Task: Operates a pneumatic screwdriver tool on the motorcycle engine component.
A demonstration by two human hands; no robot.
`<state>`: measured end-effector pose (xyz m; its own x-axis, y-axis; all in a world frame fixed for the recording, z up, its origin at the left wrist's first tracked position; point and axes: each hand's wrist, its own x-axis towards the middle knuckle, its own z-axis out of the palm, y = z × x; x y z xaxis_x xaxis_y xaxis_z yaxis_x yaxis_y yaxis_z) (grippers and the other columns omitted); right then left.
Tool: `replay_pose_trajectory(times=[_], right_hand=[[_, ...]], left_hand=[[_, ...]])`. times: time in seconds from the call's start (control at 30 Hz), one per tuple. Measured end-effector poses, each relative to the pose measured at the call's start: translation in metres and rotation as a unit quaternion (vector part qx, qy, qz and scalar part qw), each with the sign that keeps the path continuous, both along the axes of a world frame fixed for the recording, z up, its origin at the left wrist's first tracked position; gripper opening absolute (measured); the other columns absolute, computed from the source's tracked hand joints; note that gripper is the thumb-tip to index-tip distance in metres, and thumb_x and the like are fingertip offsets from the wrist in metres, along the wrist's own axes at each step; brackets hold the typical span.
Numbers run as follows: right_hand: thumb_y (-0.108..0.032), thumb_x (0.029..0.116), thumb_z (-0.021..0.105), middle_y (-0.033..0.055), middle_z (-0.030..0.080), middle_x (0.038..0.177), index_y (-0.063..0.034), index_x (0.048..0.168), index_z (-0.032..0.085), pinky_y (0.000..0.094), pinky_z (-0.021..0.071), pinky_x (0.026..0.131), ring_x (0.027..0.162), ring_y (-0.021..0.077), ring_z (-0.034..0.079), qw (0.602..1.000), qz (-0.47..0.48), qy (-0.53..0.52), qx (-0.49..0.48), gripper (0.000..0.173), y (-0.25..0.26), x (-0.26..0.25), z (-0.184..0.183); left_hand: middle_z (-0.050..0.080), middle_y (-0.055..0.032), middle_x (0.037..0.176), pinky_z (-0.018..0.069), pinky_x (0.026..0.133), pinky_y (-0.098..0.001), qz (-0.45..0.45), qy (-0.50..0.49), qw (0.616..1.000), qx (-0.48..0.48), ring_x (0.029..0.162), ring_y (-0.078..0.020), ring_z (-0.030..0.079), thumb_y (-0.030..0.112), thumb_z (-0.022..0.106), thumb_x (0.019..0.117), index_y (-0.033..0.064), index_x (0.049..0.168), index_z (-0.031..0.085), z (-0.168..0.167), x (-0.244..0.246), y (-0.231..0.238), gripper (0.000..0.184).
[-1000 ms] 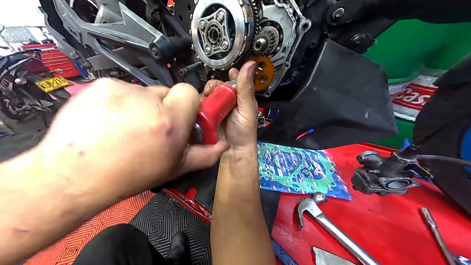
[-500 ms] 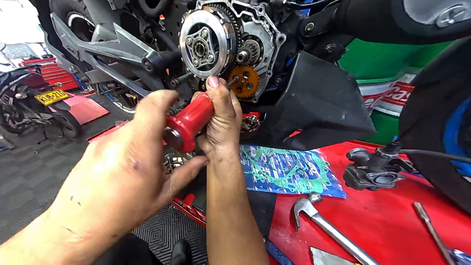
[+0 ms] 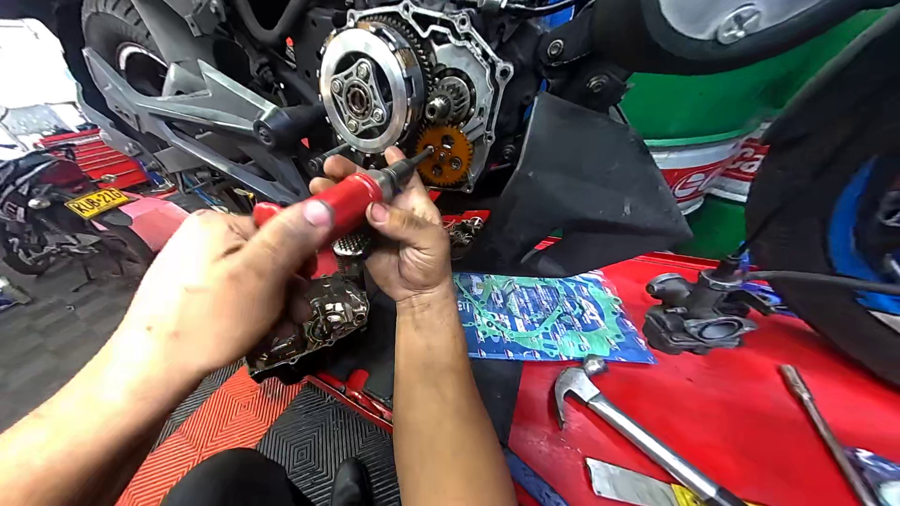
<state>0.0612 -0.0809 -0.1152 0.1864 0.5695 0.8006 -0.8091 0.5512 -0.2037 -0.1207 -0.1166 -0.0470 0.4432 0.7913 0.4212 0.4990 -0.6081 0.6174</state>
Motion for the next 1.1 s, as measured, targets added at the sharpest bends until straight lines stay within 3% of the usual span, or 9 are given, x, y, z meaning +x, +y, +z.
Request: replay_pose_trajectory(times=[0.17,0.3,0.4,0.53,0.63,0.77,0.93,1.03,1.1], right_hand=[[-0.006,0.0845,0.081,0.0183,0.069,0.11,-0.0115,0.148,0.031,0.0439,0.0614,0.084,0.099,0.0283,0.072,0.997,-0.061,0.041,-0.039,0.081,0.008,-0.008,-0.005],[-0.018,0.0854,0.08,0.0108,0.062,0.094,-0.0061,0.137,0.042,0.0409,0.0608,0.074,0.08,0.0187,0.066,0.97,-0.179,0.083,-0.142,0.065,0.003,-0.022,0.014],[-0.02,0.0924,0.074,0.0117,0.062,0.085,-0.0022,0.116,0.055,0.0408,0.0607,0.07,0.074,0.0189,0.065,0.962,-0.215,0.076,-0.147,0.035,0.0,-0.023,0.025],[-0.025,0.0998,0.067,0.0139,0.064,0.09,-0.0011,0.118,0.057,0.0424,0.0612,0.075,0.079,0.0207,0.067,0.957,-0.237,0.041,-0.16,0.032,-0.004,-0.024,0.029],[-0.032,0.1048,0.058,0.0147,0.065,0.093,-0.0051,0.132,0.044,0.0431,0.0609,0.08,0.083,0.0229,0.069,0.975,-0.167,0.001,-0.145,0.041,-0.007,-0.016,0.02],[0.0,0.0879,0.067,0.0309,0.061,0.127,-0.0085,0.147,0.018,0.0501,0.0563,0.094,0.112,0.0395,0.067,1.0,-0.019,-0.017,0.002,0.077,0.002,0.002,-0.005],[0.003,0.0806,0.08,0.0157,0.064,0.108,-0.0086,0.146,0.03,0.0419,0.0606,0.083,0.093,0.0225,0.069,0.989,-0.109,0.049,-0.087,0.083,0.005,-0.011,0.0],[-0.01,0.0825,0.082,0.0115,0.064,0.101,-0.0069,0.137,0.038,0.041,0.0612,0.079,0.088,0.0187,0.068,0.972,-0.176,0.082,-0.132,0.07,0.003,-0.021,0.012],[-0.011,0.0851,0.079,0.0126,0.066,0.1,-0.003,0.133,0.045,0.0411,0.0614,0.08,0.088,0.0188,0.068,0.966,-0.206,0.091,-0.125,0.059,-0.001,-0.028,0.019]], left_hand=[[0.065,-0.0167,0.058,0.0515,0.034,-0.0365,-0.091,-0.096,0.936,-0.327,0.04,-0.0258,0.063,0.088,0.011,0.089,0.0105,0.089,0.06,-0.005,-0.004,-0.007,0.092],[0.074,0.0011,0.083,0.0554,0.044,-0.0319,-0.035,0.001,0.999,0.035,0.055,-0.0147,0.067,0.066,0.035,0.1041,0.0252,0.122,0.064,-0.007,-0.016,-0.007,0.054],[0.069,-0.0052,0.104,0.0546,0.057,-0.0411,-0.01,0.117,0.929,0.351,0.071,-0.0194,0.066,0.056,0.068,0.0899,0.0178,0.152,0.042,-0.01,-0.024,-0.006,0.078],[0.069,-0.0089,0.094,0.0514,0.057,-0.0484,0.018,0.162,0.883,0.44,0.069,-0.0246,0.064,0.05,0.066,0.092,0.0125,0.142,0.051,-0.016,-0.025,0.006,0.064],[0.064,-0.0097,0.073,0.0464,0.05,-0.0529,0.078,0.17,0.904,0.385,0.06,-0.028,0.063,0.068,0.051,0.0924,0.0062,0.11,0.061,-0.019,-0.014,0.003,0.065],[0.069,0.0025,0.062,0.0528,0.039,-0.0357,0.036,0.022,0.994,0.102,0.045,-0.0135,0.064,0.073,0.021,0.1019,0.022,0.088,0.068,-0.019,0.0,-0.009,0.071],[0.067,-0.0119,0.062,0.0482,0.032,-0.0359,0.004,-0.128,0.978,-0.163,0.037,-0.0228,0.057,0.084,0.009,0.0916,0.0114,0.094,0.063,-0.013,-0.002,-0.003,0.09],[0.072,-0.0004,0.086,0.0573,0.047,-0.0342,-0.054,-0.014,0.99,0.129,0.057,-0.0157,0.066,0.063,0.043,0.1034,0.0227,0.134,0.056,-0.016,-0.025,0.012,0.052],[0.068,-0.0027,0.111,0.061,0.066,-0.0355,-0.069,0.044,0.966,0.244,0.08,-0.0145,0.069,0.048,0.071,0.0914,0.0164,0.153,0.04,-0.015,-0.03,0.008,0.075]])
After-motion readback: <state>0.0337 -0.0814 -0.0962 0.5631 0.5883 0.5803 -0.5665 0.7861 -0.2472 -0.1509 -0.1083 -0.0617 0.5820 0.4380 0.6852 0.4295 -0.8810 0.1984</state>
